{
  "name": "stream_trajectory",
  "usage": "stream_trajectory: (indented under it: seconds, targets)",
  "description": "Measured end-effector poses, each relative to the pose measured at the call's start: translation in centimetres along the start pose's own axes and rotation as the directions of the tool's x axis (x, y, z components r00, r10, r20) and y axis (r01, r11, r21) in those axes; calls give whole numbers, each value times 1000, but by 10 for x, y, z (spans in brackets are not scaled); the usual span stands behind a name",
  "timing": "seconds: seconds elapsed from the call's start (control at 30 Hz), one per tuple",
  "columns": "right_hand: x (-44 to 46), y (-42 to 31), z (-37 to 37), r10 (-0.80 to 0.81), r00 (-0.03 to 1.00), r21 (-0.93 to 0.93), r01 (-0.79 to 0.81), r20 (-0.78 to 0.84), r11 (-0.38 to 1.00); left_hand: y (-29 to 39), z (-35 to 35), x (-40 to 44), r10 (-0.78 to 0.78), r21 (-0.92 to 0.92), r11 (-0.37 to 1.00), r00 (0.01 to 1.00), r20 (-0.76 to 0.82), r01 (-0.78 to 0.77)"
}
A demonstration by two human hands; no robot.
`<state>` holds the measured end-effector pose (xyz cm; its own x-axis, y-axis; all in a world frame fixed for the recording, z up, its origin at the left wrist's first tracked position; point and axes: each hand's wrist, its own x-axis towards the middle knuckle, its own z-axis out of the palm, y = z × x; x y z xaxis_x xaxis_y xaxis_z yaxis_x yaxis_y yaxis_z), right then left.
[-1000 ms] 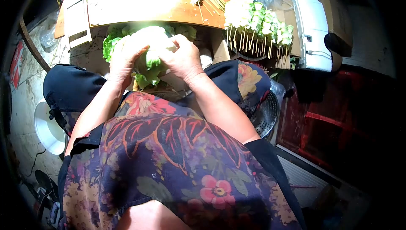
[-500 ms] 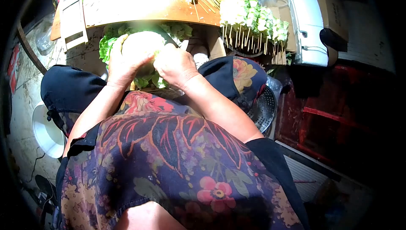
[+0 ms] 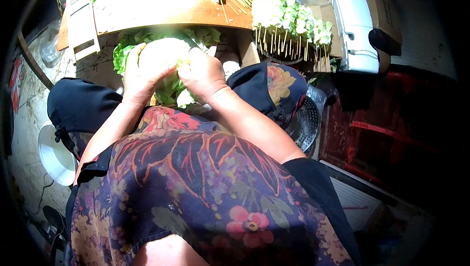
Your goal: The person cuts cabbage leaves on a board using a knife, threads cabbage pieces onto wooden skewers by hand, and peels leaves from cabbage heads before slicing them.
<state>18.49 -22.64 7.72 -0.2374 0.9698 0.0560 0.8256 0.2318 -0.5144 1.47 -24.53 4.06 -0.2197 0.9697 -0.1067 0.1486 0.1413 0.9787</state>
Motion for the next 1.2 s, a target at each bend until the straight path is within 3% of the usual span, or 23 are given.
stream_trajectory:
  seconds: [0.13,0.2,0.23,0.3,0.33,0.4,0.43,0.47,0.53,0.57,0.67,0.73,0.8,0.83,0.87,0.93,1.17,1.2]
  targets:
    - [2,2,-5,39,999,115,-40,11,993,-7,0,6,19,-44,999,1000,11,-18]
    - [4,7,-12,-258,965,67,255,45,965,-4,-3,8,-36,-128,991,998,59,43]
    - [6,9,-13,-256,966,66,253,43,965,-2,-4,8,-34,-129,991,998,62,42]
    - [11,17,-12,-57,992,219,31,112,975,3,-7,7,-160,-344,919,980,118,191]
    - [14,20,-13,-53,989,282,13,136,959,4,-8,8,-162,-340,920,980,119,193]
    - [16,23,-18,75,960,549,-218,271,807,4,-13,13,-205,-517,794,942,266,319]
    - [18,28,-21,114,949,516,-257,292,817,6,-18,16,-103,-572,762,929,355,303]
    - [18,41,-17,98,965,579,-226,244,784,11,-19,15,-107,-656,644,896,432,393]
    - [16,64,-14,230,902,675,-427,365,601,11,-21,18,-275,-737,445,861,428,509]
    - [13,70,-11,242,918,612,-391,314,687,17,-22,16,-342,-759,381,843,416,529]
    - [9,78,7,359,877,467,-475,319,746,10,-27,24,-408,-786,243,795,449,568]
    - [3,70,21,171,966,392,-236,194,889,22,-32,21,-483,-782,235,768,421,577]
    - [1,56,31,334,873,393,-463,354,794,20,-35,24,-527,-783,261,763,374,564]
    - [2,54,38,347,776,497,-612,527,615,19,-35,25,-518,-788,255,768,377,560]
    - [0,49,40,357,758,470,-630,546,619,18,-36,25,-521,-789,257,768,374,558]
    - [2,49,45,280,806,352,-502,521,790,17,-36,25,-543,-785,259,757,363,562]
    - [17,8,9,163,910,581,-374,382,723,13,-27,19,-539,-746,314,757,370,588]
    - [18,4,9,75,941,584,-265,330,767,14,-26,19,-536,-730,335,758,372,596]
